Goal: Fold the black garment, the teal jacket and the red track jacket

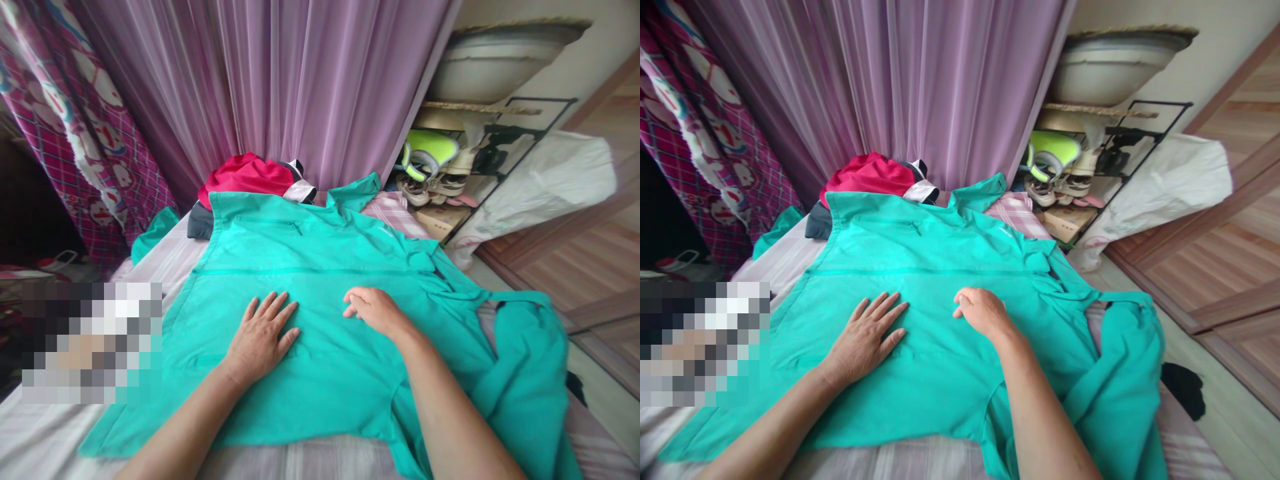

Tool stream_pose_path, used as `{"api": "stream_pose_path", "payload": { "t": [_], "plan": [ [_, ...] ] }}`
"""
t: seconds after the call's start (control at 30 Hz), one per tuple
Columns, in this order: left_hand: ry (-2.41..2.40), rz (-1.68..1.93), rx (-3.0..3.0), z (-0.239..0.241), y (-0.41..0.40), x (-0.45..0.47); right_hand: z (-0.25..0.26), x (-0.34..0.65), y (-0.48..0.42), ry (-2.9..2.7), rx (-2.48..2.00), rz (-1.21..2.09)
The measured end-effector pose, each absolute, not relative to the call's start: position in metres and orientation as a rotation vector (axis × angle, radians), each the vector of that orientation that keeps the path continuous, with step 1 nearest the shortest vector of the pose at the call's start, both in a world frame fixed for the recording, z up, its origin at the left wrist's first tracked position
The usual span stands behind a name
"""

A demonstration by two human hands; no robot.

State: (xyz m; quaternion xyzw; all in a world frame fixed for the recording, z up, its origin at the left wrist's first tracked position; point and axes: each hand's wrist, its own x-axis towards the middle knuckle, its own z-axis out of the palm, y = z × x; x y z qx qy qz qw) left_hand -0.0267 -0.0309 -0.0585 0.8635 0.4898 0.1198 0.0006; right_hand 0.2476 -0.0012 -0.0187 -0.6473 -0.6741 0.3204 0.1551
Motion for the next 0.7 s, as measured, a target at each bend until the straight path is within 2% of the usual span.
{"api": "stream_pose_path", "payload": {
  "t": [0.17, 0.7],
  "plan": [
    [1.545, 0.368, 2.741, -0.0571, -0.0315, -0.0264, -0.0175, 0.2540, -0.0027, -1.805, -1.790, 1.258],
    [1.551, 0.360, 2.748, -0.0569, -0.0309, -0.0260, -0.0228, 0.2547, -0.0012, -1.716, -1.723, 1.313]
  ]
}}
